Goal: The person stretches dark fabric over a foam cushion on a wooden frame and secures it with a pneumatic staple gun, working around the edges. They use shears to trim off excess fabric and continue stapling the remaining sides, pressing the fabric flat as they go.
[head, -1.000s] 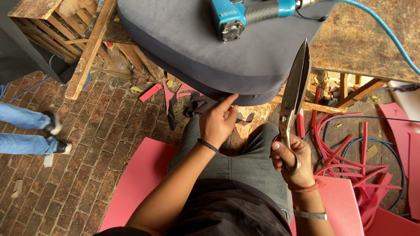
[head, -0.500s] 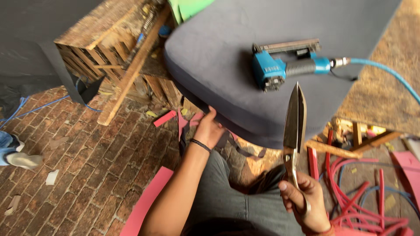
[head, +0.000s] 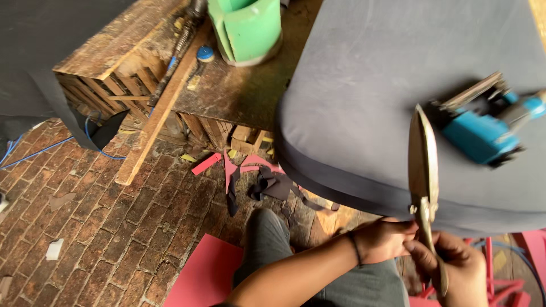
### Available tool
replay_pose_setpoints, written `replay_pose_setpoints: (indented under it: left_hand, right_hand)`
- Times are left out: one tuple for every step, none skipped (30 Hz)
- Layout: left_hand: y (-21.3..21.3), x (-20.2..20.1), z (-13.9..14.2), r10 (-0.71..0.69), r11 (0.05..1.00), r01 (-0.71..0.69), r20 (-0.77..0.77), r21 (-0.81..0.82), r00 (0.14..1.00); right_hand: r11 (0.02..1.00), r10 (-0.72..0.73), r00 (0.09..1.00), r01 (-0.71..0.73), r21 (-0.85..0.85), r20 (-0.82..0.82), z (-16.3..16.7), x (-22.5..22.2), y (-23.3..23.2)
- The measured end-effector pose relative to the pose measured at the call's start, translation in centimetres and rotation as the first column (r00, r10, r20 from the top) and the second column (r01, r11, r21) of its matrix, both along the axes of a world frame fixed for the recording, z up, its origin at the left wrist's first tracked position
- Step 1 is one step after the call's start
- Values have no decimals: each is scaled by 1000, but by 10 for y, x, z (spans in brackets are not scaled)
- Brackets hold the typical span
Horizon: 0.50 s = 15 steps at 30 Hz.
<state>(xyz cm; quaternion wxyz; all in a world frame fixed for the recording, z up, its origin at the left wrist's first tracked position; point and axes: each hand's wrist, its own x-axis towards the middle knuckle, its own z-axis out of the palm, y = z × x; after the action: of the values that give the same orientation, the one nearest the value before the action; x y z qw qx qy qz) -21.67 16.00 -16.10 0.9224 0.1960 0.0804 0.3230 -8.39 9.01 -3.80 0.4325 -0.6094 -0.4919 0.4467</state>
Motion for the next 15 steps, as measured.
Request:
replay_pose_setpoints:
  left_hand:
    - [-5, 27, -4, 11, 997, -6, -68, 72, 998]
    - [-11, 47, -6, 26, 989, -6, -131, 150, 991]
    - [-17, 58, -8, 47, 973, -3, -188, 231, 981]
    - [-25, 59, -10, 33, 970, 7, -162, 242, 986]
    - [-31, 51, -10, 24, 967, 12, -134, 256, 991]
    - [-37, 37, -9, 19, 962, 11, -107, 271, 994]
    - [-40, 13, -8, 104, 930, -13, -229, 367, 968]
    - [-41, -18, -6, 205, 886, -28, -339, 463, 918]
    - [-36, -50, -1, 280, 899, -148, -282, 411, 917]
    - [-33, -78, 6, 356, 899, -263, -233, 351, 905]
    - [-35, -108, 13, 450, 860, -317, -301, 401, 841]
    - [-36, -139, 22, 540, 813, -362, -359, 455, 761]
    - [-36, -162, 32, 650, 741, -433, -389, 513, 653]
    - [-36, -182, 42, 744, 660, -485, -408, 574, 530]
    - [-35, -199, 52, 807, 588, -540, -388, 602, 445]
  right_hand:
    - [1000, -14, 1000, 14, 13, -4, 10, -2, -4]
    - [999, -48, 999, 48, -9, 15, 21, -4, -9]
    - [996, -79, 996, 80, -26, 37, 30, -7, -12]
    - [993, -109, 992, 111, -40, 62, 40, -8, -14]
    - [992, -125, 991, 126, -30, 39, 49, -10, -10]
    - [991, -136, 991, 136, -19, 15, 57, -11, -5]
    - [990, -142, 990, 142, -7, -10, 64, -13, 1]
    - [989, -147, 989, 147, -16, 1, 72, -13, 9]
    - [989, -147, 989, 147, -24, 9, 81, -13, 19]
    - [988, -149, 989, 150, -33, 14, 88, -14, 31]
    - [995, -93, 993, 94, -19, 67, 93, -18, 44]
    - [999, -37, 992, 38, -6, 120, 101, -21, 59]
    - [1000, 15, 985, -16, 6, 173, 108, -24, 72]
    - [999, -2, 978, -6, 40, 207, 112, -32, 86]
    - [997, -24, 971, 6, 74, 239, 115, -40, 98]
